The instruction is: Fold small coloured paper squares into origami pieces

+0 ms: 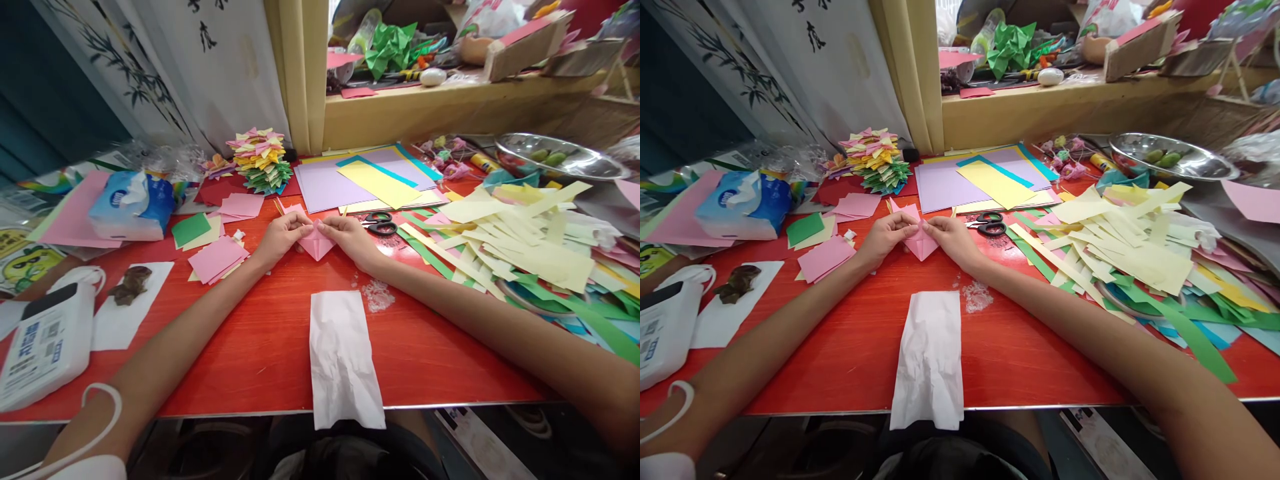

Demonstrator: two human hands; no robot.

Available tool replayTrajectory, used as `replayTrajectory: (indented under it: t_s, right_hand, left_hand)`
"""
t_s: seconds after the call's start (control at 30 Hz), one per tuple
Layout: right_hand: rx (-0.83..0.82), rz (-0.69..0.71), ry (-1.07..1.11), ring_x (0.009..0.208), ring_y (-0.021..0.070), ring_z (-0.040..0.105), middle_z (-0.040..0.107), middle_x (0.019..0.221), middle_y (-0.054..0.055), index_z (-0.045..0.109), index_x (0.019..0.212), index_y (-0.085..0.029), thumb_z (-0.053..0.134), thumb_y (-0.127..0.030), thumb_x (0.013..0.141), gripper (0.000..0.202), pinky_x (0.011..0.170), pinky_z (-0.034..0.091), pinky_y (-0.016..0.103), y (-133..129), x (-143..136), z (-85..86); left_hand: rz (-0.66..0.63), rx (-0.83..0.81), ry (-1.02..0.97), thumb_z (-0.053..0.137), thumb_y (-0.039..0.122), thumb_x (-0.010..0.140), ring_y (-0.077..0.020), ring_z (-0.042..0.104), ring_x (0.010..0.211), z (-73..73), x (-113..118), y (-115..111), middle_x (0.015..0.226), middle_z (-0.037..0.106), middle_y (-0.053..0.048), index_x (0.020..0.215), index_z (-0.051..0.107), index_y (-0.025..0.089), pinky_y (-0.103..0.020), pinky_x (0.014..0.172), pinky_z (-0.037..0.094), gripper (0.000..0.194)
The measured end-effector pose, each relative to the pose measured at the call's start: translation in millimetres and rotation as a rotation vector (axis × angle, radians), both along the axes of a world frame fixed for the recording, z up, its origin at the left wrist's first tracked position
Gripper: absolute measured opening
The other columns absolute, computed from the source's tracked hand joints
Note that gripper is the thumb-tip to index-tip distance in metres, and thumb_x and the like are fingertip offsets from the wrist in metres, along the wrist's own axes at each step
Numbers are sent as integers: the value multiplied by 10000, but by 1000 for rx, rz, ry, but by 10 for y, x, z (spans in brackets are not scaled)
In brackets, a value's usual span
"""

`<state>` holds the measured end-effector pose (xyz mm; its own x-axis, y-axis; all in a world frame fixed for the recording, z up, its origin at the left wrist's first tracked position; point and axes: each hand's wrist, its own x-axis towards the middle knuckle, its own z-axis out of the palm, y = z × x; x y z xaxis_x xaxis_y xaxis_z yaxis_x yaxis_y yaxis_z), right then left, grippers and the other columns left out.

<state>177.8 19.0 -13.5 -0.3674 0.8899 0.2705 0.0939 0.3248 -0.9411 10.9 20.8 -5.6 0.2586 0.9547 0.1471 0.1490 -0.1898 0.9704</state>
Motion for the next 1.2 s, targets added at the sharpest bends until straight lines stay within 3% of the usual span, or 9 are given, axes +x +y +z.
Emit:
replayTrajectory:
  t_s: [0.2, 0.7, 1.2]
  right_hand:
    - [2, 8, -66, 623, 91, 399, 498, 660, 0, 569, 690, -116, 498, -427, 769, 329, 593, 314, 224, -31, 4, 45]
    - [-5, 77, -75, 610, 101, 420, 537, 672, 12, 599, 748, -122, 490, -468, 775, 364, 578, 323, 235, -23, 10, 37]
    - [18, 36, -166, 570, 93, 387, 492, 628, -1, 596, 726, -116, 487, -417, 793, 327, 544, 280, 239, -63, -2, 82]
  left_hand:
    - [3, 80, 17, 623, 308, 699, -62, 436, 602, 15, 0, 13, 657, 505, 20, 688, 551, 129, -185, 558, 348, 194]
    - [-62, 8, -62, 671, 299, 657, -54, 391, 566, 30, -39, 4, 640, 486, 28, 682, 547, 134, -197, 529, 289, 208]
    - [-69, -18, 45, 636, 373, 677, -59, 361, 542, 68, -28, -29, 615, 441, 29, 685, 532, 141, -197, 499, 281, 255]
